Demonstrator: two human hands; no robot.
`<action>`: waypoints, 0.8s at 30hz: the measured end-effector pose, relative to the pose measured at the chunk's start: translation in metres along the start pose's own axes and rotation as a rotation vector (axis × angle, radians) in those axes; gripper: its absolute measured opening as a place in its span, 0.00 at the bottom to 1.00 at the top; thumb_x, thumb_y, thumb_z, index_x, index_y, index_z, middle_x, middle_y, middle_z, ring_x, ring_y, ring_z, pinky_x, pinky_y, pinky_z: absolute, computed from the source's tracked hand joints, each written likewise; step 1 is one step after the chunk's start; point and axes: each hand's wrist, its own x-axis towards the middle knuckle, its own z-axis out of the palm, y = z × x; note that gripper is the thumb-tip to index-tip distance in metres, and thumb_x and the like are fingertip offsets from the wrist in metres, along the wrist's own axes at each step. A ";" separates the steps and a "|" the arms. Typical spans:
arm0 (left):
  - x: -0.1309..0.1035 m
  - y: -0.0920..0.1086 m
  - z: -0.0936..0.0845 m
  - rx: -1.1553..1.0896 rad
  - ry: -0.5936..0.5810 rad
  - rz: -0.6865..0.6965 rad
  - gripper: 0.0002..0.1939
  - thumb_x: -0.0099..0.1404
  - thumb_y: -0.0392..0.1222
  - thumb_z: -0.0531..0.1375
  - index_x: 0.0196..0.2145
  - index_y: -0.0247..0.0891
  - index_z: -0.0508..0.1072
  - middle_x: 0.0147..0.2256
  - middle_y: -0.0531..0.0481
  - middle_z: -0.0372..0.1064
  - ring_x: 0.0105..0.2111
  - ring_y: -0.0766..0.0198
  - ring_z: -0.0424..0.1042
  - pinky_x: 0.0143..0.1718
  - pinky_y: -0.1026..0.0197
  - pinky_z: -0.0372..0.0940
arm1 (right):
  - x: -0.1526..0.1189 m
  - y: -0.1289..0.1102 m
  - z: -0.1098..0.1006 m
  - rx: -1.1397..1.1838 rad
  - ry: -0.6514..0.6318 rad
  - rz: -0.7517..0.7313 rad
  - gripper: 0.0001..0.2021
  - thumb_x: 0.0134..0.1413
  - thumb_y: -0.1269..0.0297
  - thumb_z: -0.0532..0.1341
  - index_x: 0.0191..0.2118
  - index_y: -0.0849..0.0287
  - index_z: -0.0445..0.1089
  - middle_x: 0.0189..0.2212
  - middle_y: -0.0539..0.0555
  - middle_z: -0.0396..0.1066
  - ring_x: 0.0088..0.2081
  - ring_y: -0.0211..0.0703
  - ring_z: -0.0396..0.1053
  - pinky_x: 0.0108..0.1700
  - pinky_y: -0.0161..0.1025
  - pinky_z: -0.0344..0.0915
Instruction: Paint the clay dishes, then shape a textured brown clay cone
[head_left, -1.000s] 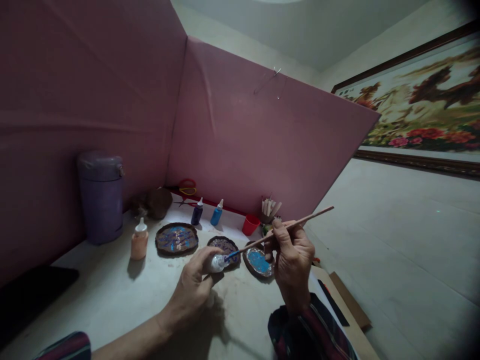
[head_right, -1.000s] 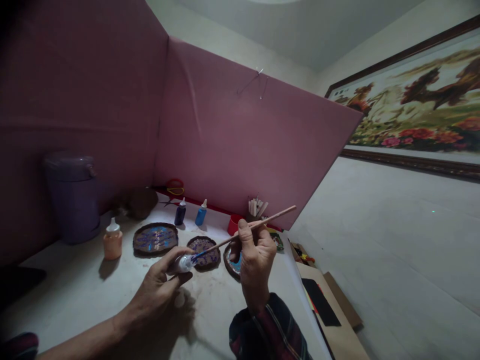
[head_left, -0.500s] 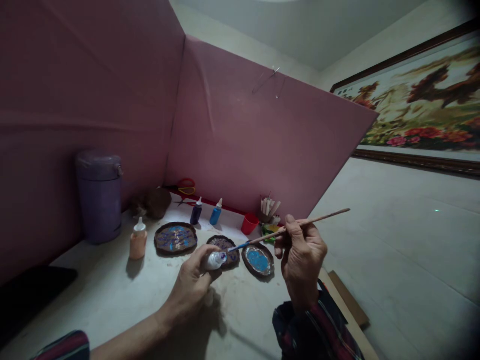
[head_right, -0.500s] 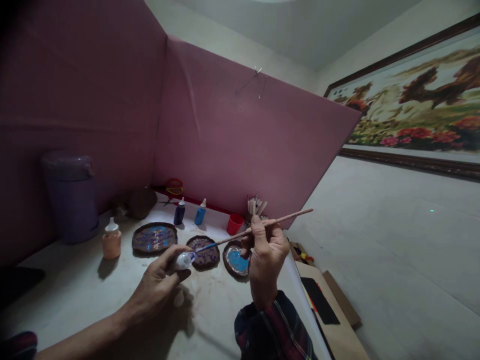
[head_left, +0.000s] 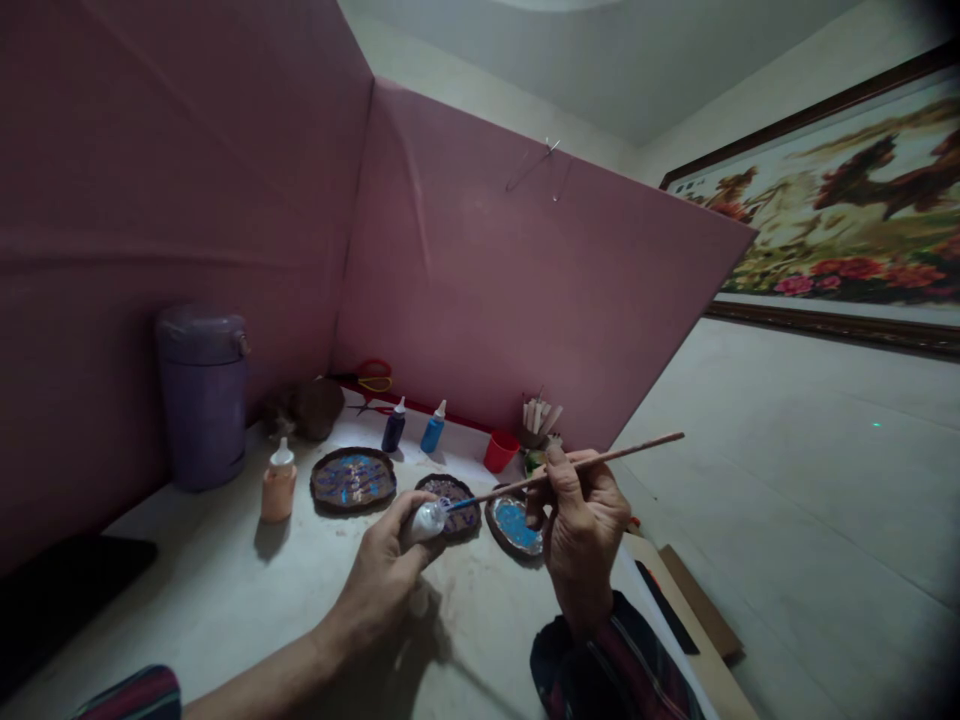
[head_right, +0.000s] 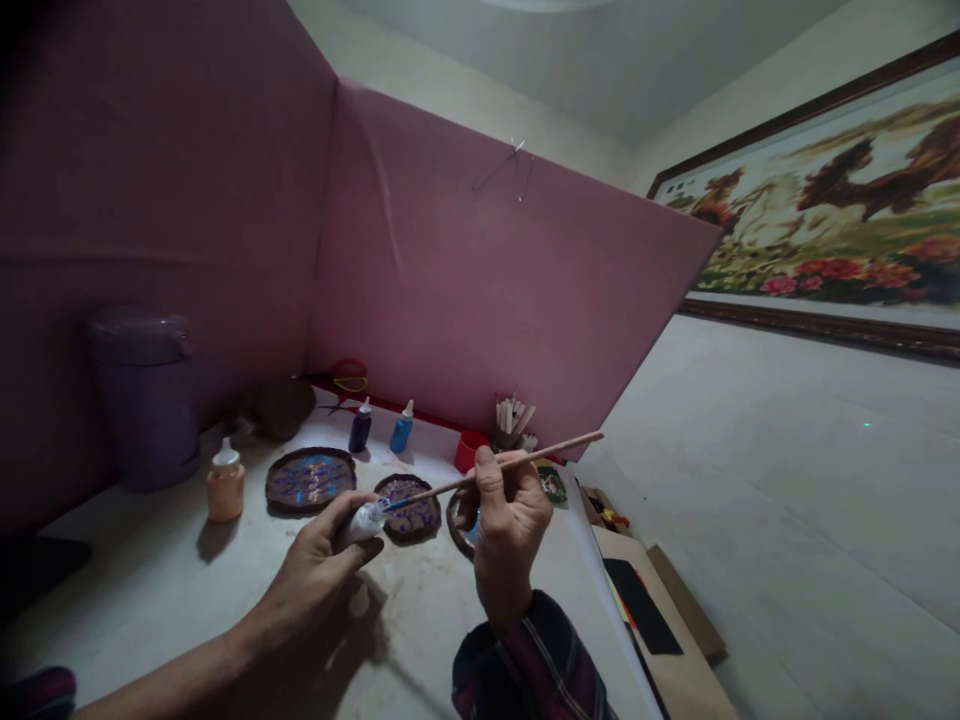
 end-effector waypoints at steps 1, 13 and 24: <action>0.001 -0.001 -0.001 -0.005 0.007 -0.005 0.12 0.54 0.35 0.58 0.38 0.38 0.70 0.32 0.53 0.68 0.34 0.63 0.67 0.35 0.65 0.61 | 0.000 0.000 -0.001 -0.008 0.005 -0.013 0.12 0.51 0.60 0.64 0.26 0.58 0.60 0.16 0.42 0.63 0.12 0.29 0.58 0.13 0.27 0.55; 0.004 -0.001 -0.003 -0.039 0.024 -0.017 0.12 0.55 0.35 0.58 0.39 0.37 0.69 0.32 0.53 0.69 0.34 0.64 0.69 0.36 0.65 0.61 | 0.006 -0.002 -0.004 -0.016 0.130 -0.024 0.12 0.50 0.59 0.65 0.28 0.57 0.61 0.18 0.42 0.65 0.13 0.29 0.58 0.13 0.27 0.56; 0.003 0.001 -0.003 -0.009 0.006 -0.011 0.13 0.54 0.32 0.57 0.39 0.38 0.69 0.34 0.53 0.69 0.35 0.64 0.67 0.37 0.66 0.60 | 0.008 0.002 -0.005 0.036 0.116 0.128 0.14 0.48 0.57 0.66 0.27 0.57 0.60 0.14 0.42 0.63 0.12 0.29 0.57 0.12 0.24 0.52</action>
